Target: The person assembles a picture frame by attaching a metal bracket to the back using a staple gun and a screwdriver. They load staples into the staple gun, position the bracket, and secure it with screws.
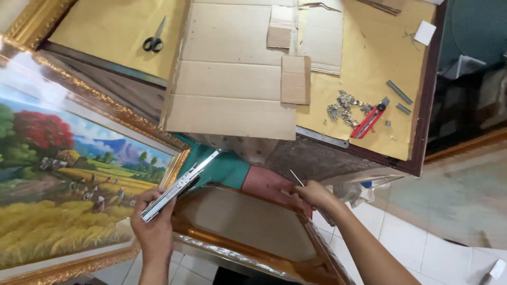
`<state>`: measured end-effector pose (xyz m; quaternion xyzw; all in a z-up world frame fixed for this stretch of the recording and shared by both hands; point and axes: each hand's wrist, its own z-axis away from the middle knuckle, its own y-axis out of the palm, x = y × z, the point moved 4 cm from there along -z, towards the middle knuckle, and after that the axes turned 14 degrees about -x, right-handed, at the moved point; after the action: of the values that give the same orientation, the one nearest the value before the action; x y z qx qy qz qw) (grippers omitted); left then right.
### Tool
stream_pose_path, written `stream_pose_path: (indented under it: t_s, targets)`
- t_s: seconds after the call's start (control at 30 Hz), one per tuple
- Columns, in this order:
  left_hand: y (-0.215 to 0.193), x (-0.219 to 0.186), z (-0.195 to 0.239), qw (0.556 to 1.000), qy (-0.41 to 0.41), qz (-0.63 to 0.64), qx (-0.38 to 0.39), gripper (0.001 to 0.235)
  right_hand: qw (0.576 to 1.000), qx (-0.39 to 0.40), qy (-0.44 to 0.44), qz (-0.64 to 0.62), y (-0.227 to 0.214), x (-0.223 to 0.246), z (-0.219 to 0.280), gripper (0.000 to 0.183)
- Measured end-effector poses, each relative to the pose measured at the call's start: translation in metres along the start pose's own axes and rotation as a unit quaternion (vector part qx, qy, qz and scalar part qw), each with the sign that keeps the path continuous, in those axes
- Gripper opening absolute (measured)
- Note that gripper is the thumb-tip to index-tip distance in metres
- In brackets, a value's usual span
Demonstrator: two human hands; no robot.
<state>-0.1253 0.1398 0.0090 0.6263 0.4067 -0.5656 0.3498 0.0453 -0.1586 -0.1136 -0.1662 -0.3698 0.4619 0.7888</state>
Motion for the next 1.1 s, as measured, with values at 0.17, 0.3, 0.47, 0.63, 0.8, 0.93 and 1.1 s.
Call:
stream_pose_path:
  t_s: [0.17, 0.3, 0.47, 0.63, 0.8, 0.93, 1.1]
  targets:
    - [-0.045, -0.002, -0.011, 0.99, 0.101, -0.09, -0.051, 0.024, 0.998, -0.006, 0.059, 0.001, 0.051, -0.02, 0.007, 0.035]
    - [-0.063, 0.0, -0.011, 0.987, 0.12, -0.077, -0.08, 0.029, 0.995, 0.049, 0.022, 0.087, 0.11, -0.062, -0.008, 0.033]
    - [-0.066, 0.007, -0.004, 0.988, 0.108, -0.099, -0.056, 0.023, 0.997, 0.05, 0.041, 0.053, 0.133, -0.047, 0.018, 0.039]
    - [-0.067, 0.029, 0.007, 0.997, 0.059, -0.032, -0.03, 0.024, 0.996, 0.001, 0.061, 0.059, 0.133, -0.032, 0.044, 0.036]
    - [-0.062, 0.032, 0.021, 0.998, 0.026, -0.062, 0.007, 0.024, 0.969, 0.025, -0.077, 0.232, 0.163, -0.068, 0.03, 0.036]
    - [-0.057, 0.052, 0.027, 1.0, -0.006, -0.015, 0.026, 0.027, 0.969, 0.11, 0.051, 0.217, 0.226, -0.155, 0.005, 0.037]
    - [-0.052, 0.058, 0.031, 0.992, -0.043, -0.115, 0.033, 0.022, 0.958, 0.203, 0.054, 0.197, 0.219, -0.092, 0.082, 0.053]
